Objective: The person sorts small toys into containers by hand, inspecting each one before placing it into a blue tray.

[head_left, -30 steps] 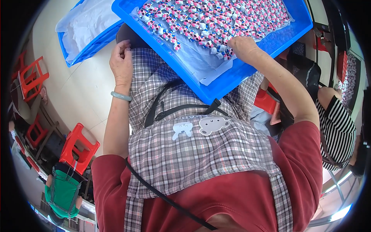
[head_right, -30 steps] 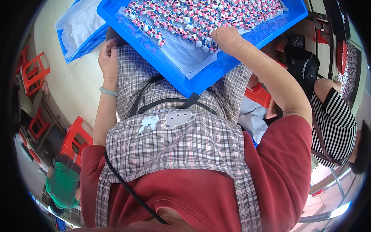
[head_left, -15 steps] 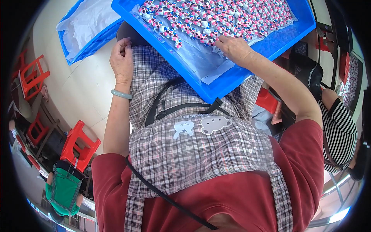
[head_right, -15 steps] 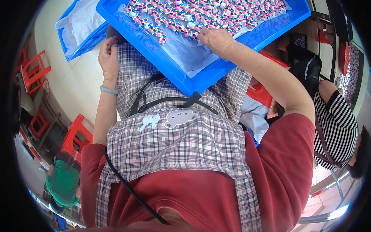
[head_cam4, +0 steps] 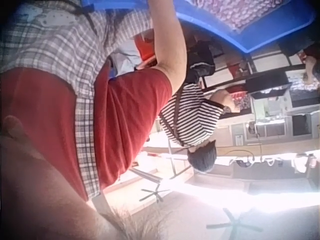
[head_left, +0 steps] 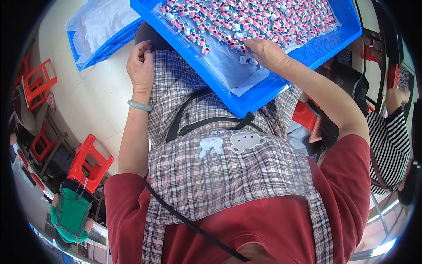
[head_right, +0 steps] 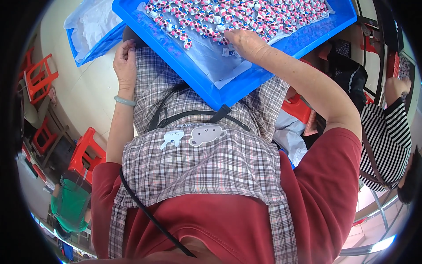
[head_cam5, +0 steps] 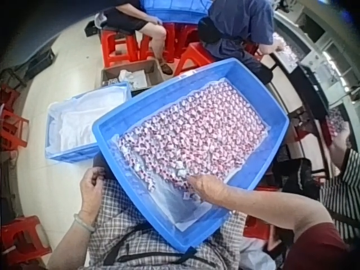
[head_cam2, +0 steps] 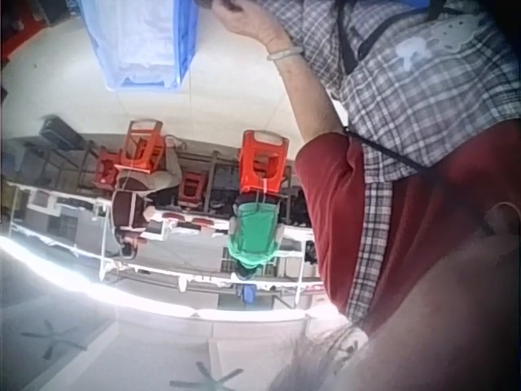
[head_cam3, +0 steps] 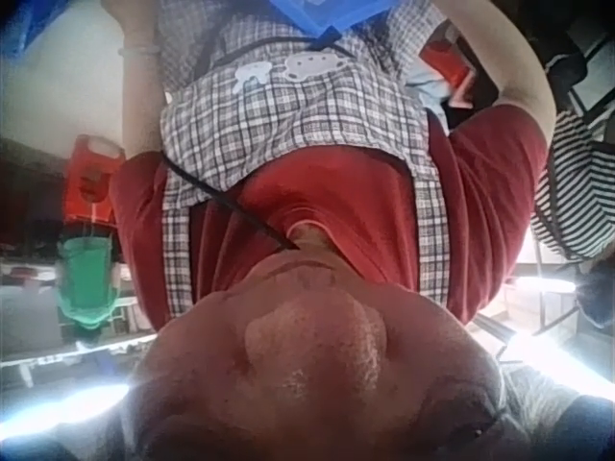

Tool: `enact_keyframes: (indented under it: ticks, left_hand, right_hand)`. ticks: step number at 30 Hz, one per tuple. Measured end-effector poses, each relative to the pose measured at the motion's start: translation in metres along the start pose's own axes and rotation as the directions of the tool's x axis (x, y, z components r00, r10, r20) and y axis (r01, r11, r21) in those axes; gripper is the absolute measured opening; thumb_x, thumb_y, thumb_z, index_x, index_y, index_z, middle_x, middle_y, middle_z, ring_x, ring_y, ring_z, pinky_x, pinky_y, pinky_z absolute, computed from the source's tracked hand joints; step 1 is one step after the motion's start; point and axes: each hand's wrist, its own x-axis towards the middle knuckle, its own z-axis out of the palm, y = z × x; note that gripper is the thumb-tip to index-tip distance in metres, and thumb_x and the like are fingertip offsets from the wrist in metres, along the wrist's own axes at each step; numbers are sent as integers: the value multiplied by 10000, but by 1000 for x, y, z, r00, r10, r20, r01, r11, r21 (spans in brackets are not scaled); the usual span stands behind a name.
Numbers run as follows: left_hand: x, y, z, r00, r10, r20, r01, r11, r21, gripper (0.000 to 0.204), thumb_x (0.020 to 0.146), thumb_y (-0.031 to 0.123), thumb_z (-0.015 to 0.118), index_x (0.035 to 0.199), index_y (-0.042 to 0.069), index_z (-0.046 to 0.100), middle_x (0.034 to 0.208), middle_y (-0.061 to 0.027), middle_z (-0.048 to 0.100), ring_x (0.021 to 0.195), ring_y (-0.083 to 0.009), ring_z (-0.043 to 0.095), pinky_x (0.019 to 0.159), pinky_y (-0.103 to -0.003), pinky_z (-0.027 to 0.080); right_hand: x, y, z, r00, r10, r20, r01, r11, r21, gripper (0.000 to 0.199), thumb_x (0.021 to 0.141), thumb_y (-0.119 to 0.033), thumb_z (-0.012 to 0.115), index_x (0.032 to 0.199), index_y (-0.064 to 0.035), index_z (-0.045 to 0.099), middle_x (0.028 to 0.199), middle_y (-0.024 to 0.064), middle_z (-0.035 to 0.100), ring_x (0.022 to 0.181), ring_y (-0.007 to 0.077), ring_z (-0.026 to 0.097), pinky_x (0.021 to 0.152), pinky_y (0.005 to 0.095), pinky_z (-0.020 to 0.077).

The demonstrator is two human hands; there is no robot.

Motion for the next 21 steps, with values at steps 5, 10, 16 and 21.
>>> enact_keyframes:
  ticks: [5,10,16,21]
  left_hand:
    - [1,-2,-1,999,-19,36,19,1000,19,212,946,13,564,1136,12,658,1017,-76,712,961,-140,673,879,-273,518]
    - [1,-3,1,1000,14,-1,-14,1000,-5,210,912,0,561,1086,35,673,960,-84,715,890,-155,685,792,-286,536]
    - [0,-3,1,1000,9,-2,-9,1000,-7,213,913,-6,556,1087,35,671,967,-85,713,894,-155,684,799,-287,538]
    - [1,-1,1,1000,14,2,-14,1000,-10,213,912,-7,556,1087,37,670,967,-85,714,898,-155,685,807,-287,539]
  right_hand:
    - [8,-20,-11,998,37,-59,-44,990,-132,314,842,0,588,1151,-7,534,1025,160,599,855,334,695,717,403,595]
    - [12,-20,-4,995,49,-89,-58,993,-102,294,851,-8,591,1140,-5,537,1026,161,593,851,336,692,716,406,594]
    - [12,-21,2,992,56,-115,-58,998,-13,250,861,-20,590,1108,-1,558,1019,163,606,886,338,682,762,404,588]
    - [17,-25,2,991,-18,-134,23,999,37,235,868,-26,586,1102,-4,575,1024,161,619,914,340,680,775,413,585]
